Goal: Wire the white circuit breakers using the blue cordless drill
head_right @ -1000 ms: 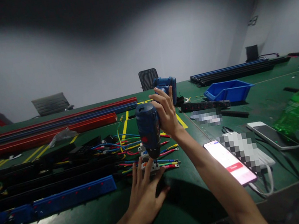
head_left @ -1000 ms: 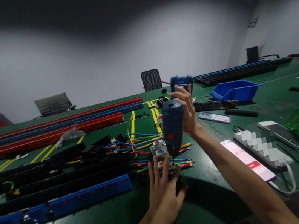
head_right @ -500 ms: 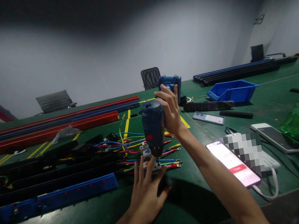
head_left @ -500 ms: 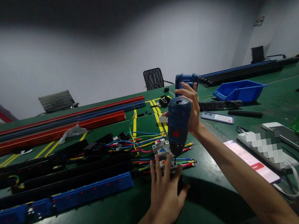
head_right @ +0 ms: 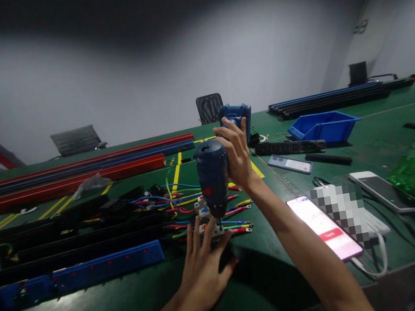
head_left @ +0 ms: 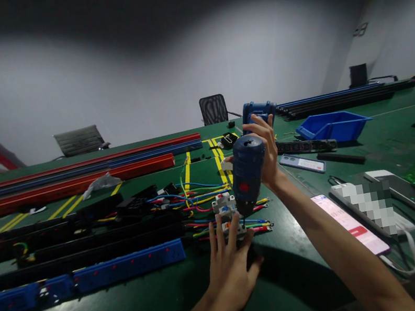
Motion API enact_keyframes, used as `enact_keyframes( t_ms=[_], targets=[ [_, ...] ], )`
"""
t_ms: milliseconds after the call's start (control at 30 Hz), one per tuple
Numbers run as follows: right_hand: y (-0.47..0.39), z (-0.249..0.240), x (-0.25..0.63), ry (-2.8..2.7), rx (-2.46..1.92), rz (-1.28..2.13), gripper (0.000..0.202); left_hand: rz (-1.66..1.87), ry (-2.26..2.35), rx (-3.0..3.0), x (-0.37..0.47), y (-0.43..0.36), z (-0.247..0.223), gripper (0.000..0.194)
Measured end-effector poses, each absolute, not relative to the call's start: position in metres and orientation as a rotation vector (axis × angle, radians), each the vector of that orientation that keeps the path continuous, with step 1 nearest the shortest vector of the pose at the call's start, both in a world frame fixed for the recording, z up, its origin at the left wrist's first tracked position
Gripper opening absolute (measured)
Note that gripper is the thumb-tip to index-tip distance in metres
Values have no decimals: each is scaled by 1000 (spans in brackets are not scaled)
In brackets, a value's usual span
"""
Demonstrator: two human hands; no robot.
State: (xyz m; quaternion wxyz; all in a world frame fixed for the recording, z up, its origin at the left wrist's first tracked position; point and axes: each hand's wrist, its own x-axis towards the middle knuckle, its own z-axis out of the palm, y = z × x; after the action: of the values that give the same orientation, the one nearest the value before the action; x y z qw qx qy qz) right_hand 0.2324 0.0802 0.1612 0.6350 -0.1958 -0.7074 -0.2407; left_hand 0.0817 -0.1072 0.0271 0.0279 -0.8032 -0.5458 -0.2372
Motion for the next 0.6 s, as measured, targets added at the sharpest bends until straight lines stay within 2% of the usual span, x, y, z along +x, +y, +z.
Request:
enact_keyframes(
  t_ms=[167,333,600],
  targets=[
    [83,162,233,-1594,-448,-547,37,-730,-1692,-2491,82,-108,28,53],
    [90,160,235,-1551,-491,-519,47,-728,-1694,-2477,83,-108,28,54],
    [123,138,255,-1433,-644,-458,43,-742,-1685,-2464,82,-109,25,54]
  ],
)
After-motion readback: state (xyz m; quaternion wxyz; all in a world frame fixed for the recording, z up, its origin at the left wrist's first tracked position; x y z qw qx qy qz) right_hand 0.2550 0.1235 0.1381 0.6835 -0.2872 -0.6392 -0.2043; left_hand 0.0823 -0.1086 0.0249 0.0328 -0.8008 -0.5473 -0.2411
